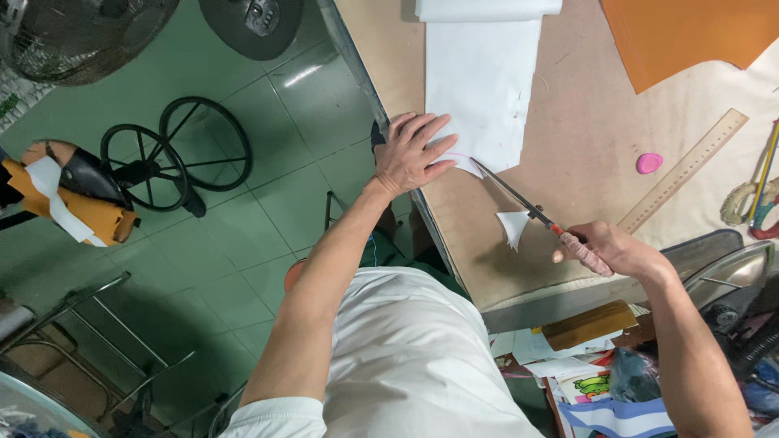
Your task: The person uses a pink marking tool to trace around a paper template onto white and brown fabric pieces, then cuts out a small white fabric shape using shears at an alteration workstation.
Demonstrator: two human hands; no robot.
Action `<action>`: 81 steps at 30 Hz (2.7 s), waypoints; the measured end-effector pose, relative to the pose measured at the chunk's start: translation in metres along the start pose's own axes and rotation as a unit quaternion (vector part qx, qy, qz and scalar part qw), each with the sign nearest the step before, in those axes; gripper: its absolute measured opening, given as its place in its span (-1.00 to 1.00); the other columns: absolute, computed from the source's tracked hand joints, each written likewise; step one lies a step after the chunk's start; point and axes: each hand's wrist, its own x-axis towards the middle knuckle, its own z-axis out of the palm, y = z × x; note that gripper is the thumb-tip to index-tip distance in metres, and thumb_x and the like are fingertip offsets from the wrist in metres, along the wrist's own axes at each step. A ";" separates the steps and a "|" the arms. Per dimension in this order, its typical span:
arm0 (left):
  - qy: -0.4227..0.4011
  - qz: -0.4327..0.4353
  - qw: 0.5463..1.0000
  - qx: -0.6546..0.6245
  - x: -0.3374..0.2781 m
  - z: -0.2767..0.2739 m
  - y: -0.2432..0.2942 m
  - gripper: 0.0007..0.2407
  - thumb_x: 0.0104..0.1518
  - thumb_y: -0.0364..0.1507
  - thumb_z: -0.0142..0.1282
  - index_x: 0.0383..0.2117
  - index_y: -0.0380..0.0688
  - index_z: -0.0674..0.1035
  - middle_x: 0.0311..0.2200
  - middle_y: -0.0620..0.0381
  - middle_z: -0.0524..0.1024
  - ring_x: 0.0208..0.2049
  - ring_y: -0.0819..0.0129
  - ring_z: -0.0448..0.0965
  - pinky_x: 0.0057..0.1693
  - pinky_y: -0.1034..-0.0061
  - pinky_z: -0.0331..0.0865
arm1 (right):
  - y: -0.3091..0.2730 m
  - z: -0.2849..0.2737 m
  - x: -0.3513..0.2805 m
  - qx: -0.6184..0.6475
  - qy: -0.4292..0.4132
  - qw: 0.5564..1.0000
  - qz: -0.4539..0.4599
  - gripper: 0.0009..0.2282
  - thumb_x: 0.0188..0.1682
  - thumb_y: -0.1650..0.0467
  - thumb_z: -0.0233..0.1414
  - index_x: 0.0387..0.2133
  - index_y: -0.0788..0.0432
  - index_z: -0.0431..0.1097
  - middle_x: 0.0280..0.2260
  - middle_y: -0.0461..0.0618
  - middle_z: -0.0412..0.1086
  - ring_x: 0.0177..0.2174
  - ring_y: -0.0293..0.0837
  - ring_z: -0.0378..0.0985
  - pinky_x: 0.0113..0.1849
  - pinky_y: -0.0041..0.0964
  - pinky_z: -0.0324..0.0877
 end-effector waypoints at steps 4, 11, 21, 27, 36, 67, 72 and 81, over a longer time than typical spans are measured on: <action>-0.004 0.003 1.000 -0.004 -0.002 0.000 -0.001 -0.69 0.22 -0.12 0.27 -0.05 0.07 0.54 0.12 0.07 0.42 0.08 0.16 0.42 0.19 0.16 0.26 | 0.003 -0.002 0.002 0.006 -0.005 0.999 0.035 -0.60 0.10 0.19 -0.15 -0.68 0.16 0.19 -0.75 0.02 0.51 -0.75 -0.39 0.02 -0.67 -0.42 -0.08; -0.014 -0.006 1.000 -0.006 -0.002 0.000 -0.001 -0.67 0.23 -0.11 0.24 -0.04 0.01 0.54 0.13 0.11 0.41 0.09 0.19 0.41 0.20 0.17 0.27 | -0.008 -0.012 0.003 -0.084 -0.001 0.996 0.041 -0.58 0.06 0.14 -0.18 -0.60 0.15 0.43 -0.70 -0.18 0.38 -0.75 -0.35 -0.03 -0.67 -0.37 -0.09; -0.014 -0.009 1.000 0.005 -0.004 0.002 -0.002 -0.58 0.27 -0.05 0.16 0.03 -0.12 0.51 0.15 0.15 0.40 0.10 0.23 0.42 0.20 0.18 0.29 | -0.037 -0.027 0.007 -0.078 -0.030 0.990 0.116 -0.60 0.07 0.20 -0.11 -0.72 0.15 0.15 -0.50 -0.05 0.77 -0.74 -0.31 0.09 -0.66 -0.36 0.00; -0.039 -0.009 0.999 0.010 -0.008 0.003 -0.003 -0.58 0.26 -0.07 0.17 0.05 -0.11 0.50 0.17 0.13 0.38 0.12 0.20 0.40 0.23 0.16 0.25 | -0.013 -0.036 0.014 -0.129 -0.032 0.985 0.107 -0.56 0.05 0.15 -0.11 -0.47 0.11 0.70 -0.81 -0.19 0.18 -0.73 -0.32 0.06 -0.66 -0.39 -0.03; -0.035 -0.011 0.999 0.017 -0.010 0.006 -0.004 -0.55 0.29 -0.04 0.14 0.08 -0.12 0.47 0.19 0.12 0.36 0.14 0.21 0.37 0.23 0.16 0.26 | -0.045 -0.047 0.019 -0.192 -0.045 0.970 0.141 -0.63 0.05 0.17 -0.11 -0.63 0.14 0.38 -0.42 -0.28 0.77 -0.61 -0.27 0.37 -0.56 -0.34 0.22; -0.045 -0.023 0.999 -0.004 -0.015 0.010 -0.006 -0.53 0.29 -0.03 0.17 0.11 -0.12 0.46 0.18 0.13 0.37 0.14 0.18 0.41 0.25 0.17 0.26 | -0.112 -0.073 0.044 -0.195 -0.067 0.929 0.308 -0.75 0.07 0.29 -0.05 -0.39 0.23 0.50 -0.21 -0.06 0.76 -0.20 -0.23 0.76 -0.35 -0.30 0.59; -0.049 -0.022 0.999 -0.001 -0.017 0.011 -0.007 -0.51 0.28 -0.02 0.19 0.13 -0.11 0.44 0.20 0.15 0.35 0.16 0.19 0.40 0.26 0.15 0.25 | -0.108 -0.078 0.049 -0.348 -0.082 0.890 0.282 -0.64 0.00 0.09 -0.09 -0.52 -0.06 0.61 -0.71 -0.17 0.46 -0.66 -0.23 0.31 -0.51 -0.45 0.16; -0.037 -0.030 0.999 -0.017 -0.017 0.010 -0.008 -0.52 0.29 -0.02 0.17 0.12 -0.11 0.45 0.19 0.16 0.36 0.15 0.19 0.41 0.26 0.16 0.27 | -0.101 -0.089 0.057 -0.305 -0.088 0.908 0.275 -0.71 -0.01 0.19 0.05 -0.45 0.10 0.65 -0.56 -0.09 0.56 -0.61 -0.19 0.34 -0.55 -0.37 0.20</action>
